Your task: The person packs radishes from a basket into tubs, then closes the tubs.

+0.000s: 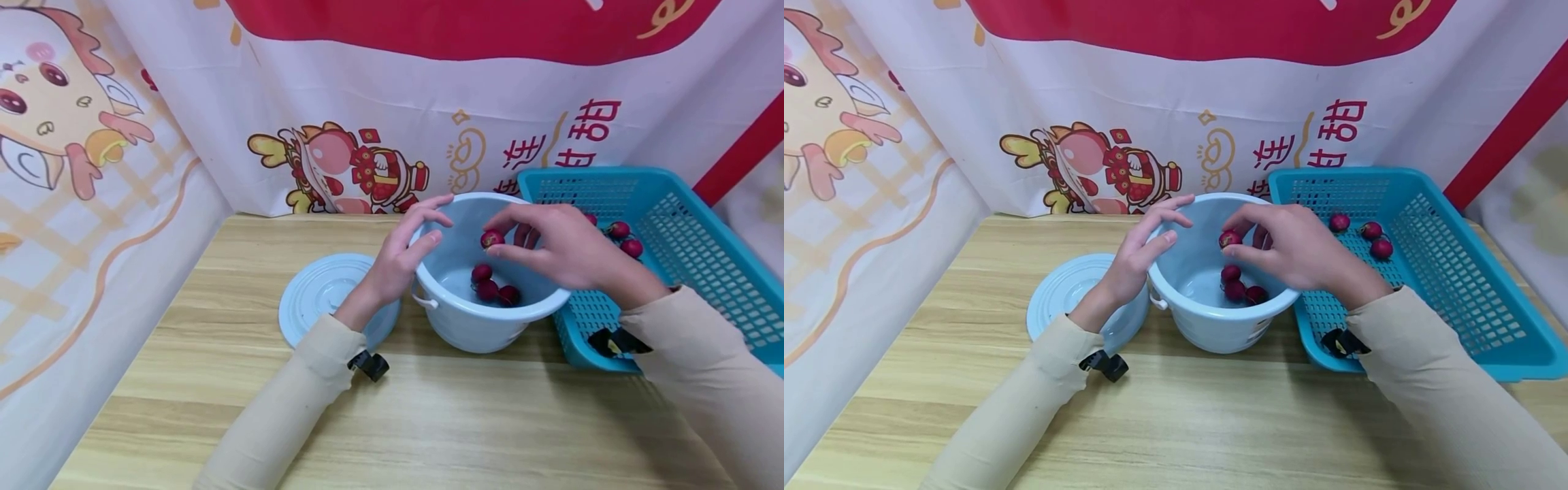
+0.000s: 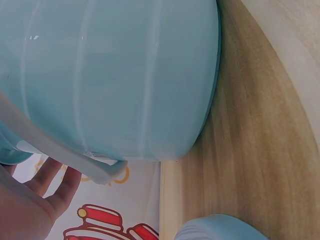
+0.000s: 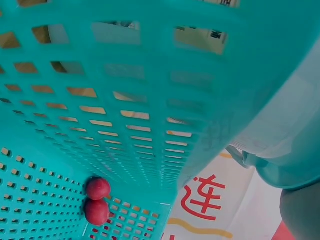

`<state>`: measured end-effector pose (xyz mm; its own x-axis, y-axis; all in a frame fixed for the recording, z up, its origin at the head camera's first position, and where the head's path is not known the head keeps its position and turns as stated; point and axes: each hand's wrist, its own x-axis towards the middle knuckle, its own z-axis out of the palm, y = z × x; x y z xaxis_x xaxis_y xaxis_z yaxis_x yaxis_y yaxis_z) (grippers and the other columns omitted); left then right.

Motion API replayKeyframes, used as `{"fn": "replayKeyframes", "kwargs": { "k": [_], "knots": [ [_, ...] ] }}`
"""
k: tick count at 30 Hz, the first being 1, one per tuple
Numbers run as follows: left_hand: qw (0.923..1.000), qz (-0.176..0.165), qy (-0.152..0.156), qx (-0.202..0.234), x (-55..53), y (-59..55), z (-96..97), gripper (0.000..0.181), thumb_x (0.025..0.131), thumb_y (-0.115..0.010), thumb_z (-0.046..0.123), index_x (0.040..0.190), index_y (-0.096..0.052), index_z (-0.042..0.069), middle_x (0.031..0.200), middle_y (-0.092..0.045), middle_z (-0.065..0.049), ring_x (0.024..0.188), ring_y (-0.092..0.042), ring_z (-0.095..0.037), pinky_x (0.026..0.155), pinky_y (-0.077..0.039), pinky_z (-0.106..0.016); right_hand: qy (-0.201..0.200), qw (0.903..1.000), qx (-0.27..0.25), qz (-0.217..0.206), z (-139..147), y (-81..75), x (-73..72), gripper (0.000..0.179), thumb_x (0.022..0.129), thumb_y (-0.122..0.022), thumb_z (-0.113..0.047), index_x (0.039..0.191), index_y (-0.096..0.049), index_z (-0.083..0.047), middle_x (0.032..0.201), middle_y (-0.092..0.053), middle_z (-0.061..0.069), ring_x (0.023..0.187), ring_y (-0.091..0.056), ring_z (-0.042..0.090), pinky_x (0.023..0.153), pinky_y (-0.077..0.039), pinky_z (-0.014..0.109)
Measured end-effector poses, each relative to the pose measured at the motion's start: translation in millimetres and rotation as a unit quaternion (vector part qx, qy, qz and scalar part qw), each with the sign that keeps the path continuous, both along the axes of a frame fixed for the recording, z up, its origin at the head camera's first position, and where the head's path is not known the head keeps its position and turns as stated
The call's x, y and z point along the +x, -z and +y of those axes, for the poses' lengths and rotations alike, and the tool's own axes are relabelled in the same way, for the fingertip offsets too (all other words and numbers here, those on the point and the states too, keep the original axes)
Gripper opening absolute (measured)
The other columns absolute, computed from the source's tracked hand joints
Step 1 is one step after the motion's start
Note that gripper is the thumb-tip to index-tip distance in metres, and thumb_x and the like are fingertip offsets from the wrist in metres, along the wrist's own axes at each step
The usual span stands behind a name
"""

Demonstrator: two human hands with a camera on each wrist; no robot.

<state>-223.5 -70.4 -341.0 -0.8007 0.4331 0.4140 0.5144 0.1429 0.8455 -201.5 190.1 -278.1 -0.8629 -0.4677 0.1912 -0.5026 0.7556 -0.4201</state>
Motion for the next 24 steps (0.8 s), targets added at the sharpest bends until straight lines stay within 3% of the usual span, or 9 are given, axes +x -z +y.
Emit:
{"fn": "replayKeyframes", "kwargs": {
  "k": [24],
  "knots": [
    [0.9998,0.01,0.009,0.014,-3.5,3.5,-2.2,0.039,0.105,-0.043,0.027,0.129,-0.059,0.0,0.169,-0.042,-0.003,0.159,-0.033,-0.016,0.13,-0.033,-0.05,0.009,0.9995,-0.029,0.0,0.0,2.6,0.3,0.043,0.093,-0.081,-0.035,0.133,-0.072,-0.021,0.12,-0.077,0.005,0.097,-0.068,0.02,0.075,-0.056,0.033]
  ]
}}
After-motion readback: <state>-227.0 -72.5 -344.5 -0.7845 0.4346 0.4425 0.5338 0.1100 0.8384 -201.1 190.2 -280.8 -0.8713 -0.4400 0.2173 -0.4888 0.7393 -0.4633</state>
